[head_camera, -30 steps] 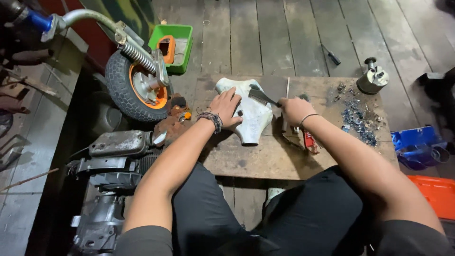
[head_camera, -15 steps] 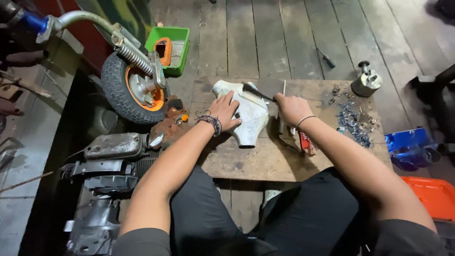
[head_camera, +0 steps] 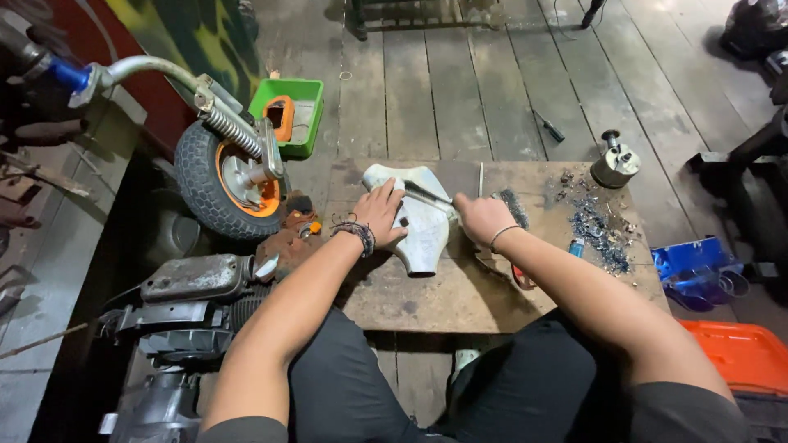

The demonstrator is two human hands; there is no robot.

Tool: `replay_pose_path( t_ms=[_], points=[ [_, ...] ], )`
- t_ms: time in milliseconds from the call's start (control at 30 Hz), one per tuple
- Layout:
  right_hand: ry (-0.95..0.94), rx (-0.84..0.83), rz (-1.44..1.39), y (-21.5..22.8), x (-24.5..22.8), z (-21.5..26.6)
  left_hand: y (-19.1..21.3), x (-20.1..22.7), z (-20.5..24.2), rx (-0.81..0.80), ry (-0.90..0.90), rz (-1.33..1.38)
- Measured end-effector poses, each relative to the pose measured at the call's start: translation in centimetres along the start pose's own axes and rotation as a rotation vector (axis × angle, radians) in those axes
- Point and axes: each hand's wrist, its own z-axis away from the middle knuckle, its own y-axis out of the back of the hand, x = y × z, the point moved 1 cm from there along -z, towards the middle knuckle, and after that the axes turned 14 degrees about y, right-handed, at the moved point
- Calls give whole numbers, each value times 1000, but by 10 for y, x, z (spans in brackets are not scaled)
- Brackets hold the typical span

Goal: The person scrubs a blue metal part with a wire brush while sitting on the floor. They flip the part over to clean the other side and continue scrubbing the surface.

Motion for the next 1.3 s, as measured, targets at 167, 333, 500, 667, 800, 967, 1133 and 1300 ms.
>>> replay_pose_path(
  t_ms=[167, 333, 500, 667, 800, 967, 1133, 1300],
  points=[
    [-15, -22, -46, 5, -3, 3, -2, 2, -1, 22, -11, 1],
    [-37, -28, -46, -1, 4, 3, -23, -2, -8, -1, -15, -31],
    [-72, 71, -132, 33, -8, 16, -21, -2, -7, -46, 38, -19],
    [-62, 86, -132, 24, 0, 10, -24, -3, -10, -35, 39, -13],
    [-6, -7, -2, 4, 2, 10, -23, -3, -9, -38, 44, -33],
    [-19, -7, -29, 23, -13, 15, -4, 2, 0, -66, 42, 5],
    [-15, -54, 35, -2, 4, 3, -12, 4, -3, -44, 23, -25],
    [-43, -68, 44, -3, 8, 4, -16, 2, -5, -82, 12, -34]
  ],
)
